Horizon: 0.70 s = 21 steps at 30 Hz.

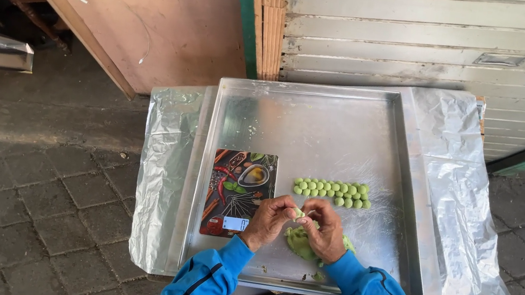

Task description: Shaping small balls of green dough and arranging them in a grid on a metal tray.

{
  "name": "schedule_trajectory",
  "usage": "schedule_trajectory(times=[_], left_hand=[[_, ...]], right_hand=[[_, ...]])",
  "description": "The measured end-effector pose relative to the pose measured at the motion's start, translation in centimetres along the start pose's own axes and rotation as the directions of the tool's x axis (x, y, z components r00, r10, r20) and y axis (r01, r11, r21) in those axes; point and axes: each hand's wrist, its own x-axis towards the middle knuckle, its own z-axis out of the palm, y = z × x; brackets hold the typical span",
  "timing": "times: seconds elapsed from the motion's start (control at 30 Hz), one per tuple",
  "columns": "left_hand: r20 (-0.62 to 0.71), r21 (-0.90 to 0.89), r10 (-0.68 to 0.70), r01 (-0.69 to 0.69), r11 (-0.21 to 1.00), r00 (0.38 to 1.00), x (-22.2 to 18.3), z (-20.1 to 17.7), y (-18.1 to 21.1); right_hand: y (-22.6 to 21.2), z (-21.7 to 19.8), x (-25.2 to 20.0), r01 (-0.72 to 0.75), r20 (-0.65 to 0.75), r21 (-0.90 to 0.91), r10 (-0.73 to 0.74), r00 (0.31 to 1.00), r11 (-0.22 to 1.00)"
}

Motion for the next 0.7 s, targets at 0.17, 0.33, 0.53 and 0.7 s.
schedule_trajectory(times=[0.17, 0.33, 0.53, 0.7], left_hand=[[0.019, 0.074, -0.056, 0.054, 0.996, 0.998, -0.4, -0.6, -3.3], [0.018, 0.069, -0.082, 0.081, 0.994, 0.996, -0.5, 0.5, -0.6], [0.027, 0.096, -0.037, 0.034, 0.995, 0.999, -0.5, -0.5, -1.1], [0.049, 0.189, -0.016, 0.006, 0.982, 0.999, -0.7, -0.5, -2.1]], right_hand=[[-0.4, -0.5, 0.5, 0.143, 0.042, -0.183, -0.138, 0.99, 0.973], [-0.6, -0.5, 0.7, 0.11, -0.044, -0.13, -0.117, 0.992, 0.985], [-1.8, -0.7, 1.2, 0.14, -0.042, -0.074, -0.143, 0.989, 0.987], [-1.9, -0.4, 1.3, 0.111, 0.024, -0.116, -0.109, 0.994, 0.987]])
